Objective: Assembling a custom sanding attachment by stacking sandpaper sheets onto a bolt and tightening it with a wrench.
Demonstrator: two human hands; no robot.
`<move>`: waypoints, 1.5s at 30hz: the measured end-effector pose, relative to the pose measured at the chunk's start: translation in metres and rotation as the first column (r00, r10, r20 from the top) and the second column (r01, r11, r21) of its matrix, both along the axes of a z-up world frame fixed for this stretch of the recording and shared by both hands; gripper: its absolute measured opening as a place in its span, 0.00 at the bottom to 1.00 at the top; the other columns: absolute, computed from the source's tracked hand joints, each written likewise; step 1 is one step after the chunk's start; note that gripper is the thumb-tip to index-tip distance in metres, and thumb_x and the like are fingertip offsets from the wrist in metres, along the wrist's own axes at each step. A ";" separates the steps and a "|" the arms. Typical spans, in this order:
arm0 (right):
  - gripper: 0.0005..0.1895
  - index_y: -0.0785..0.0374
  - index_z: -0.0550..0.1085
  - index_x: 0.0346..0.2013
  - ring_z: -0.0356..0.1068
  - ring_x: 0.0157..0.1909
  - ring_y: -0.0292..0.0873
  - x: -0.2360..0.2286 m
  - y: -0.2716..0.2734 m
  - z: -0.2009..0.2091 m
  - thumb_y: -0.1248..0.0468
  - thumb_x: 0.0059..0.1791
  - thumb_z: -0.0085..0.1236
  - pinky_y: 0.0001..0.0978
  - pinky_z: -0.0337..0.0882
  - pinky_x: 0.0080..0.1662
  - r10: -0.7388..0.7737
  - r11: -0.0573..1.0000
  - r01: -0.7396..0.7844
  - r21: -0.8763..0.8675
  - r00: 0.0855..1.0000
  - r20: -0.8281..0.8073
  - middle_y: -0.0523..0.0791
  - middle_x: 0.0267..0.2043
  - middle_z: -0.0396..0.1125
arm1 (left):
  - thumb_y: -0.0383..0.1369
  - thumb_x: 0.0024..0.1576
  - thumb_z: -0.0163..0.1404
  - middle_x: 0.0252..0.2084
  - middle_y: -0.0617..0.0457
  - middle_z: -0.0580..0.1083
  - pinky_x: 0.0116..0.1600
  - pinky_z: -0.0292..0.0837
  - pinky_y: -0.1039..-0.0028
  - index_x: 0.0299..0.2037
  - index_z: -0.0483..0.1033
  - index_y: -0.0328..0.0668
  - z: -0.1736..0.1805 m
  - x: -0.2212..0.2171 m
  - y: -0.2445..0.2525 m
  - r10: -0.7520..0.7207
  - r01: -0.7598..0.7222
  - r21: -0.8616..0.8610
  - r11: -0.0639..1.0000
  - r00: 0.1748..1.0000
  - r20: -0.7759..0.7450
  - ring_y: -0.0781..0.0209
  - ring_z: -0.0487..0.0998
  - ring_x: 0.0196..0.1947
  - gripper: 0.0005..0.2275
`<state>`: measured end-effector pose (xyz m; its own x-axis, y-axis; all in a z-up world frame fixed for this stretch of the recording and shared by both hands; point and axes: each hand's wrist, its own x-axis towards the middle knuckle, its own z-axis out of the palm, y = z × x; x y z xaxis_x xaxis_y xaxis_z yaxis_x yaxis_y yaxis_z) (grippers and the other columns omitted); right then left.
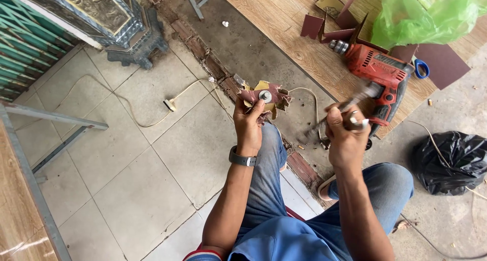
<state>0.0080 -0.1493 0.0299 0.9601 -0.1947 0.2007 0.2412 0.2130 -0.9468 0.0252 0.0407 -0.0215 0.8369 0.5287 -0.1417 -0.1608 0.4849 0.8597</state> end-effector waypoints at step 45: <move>0.10 0.58 0.69 0.49 0.46 0.11 0.30 -0.015 0.069 -0.048 0.58 0.57 0.52 0.18 0.50 0.19 0.092 0.782 0.067 0.619 0.971 -0.222 0.52 0.36 0.77 | 0.31 0.67 0.44 0.46 0.52 0.68 0.61 0.64 0.61 0.53 0.65 0.39 0.041 -0.018 -0.040 -0.018 -0.156 0.520 0.840 0.949 0.314 0.67 0.63 0.50 0.08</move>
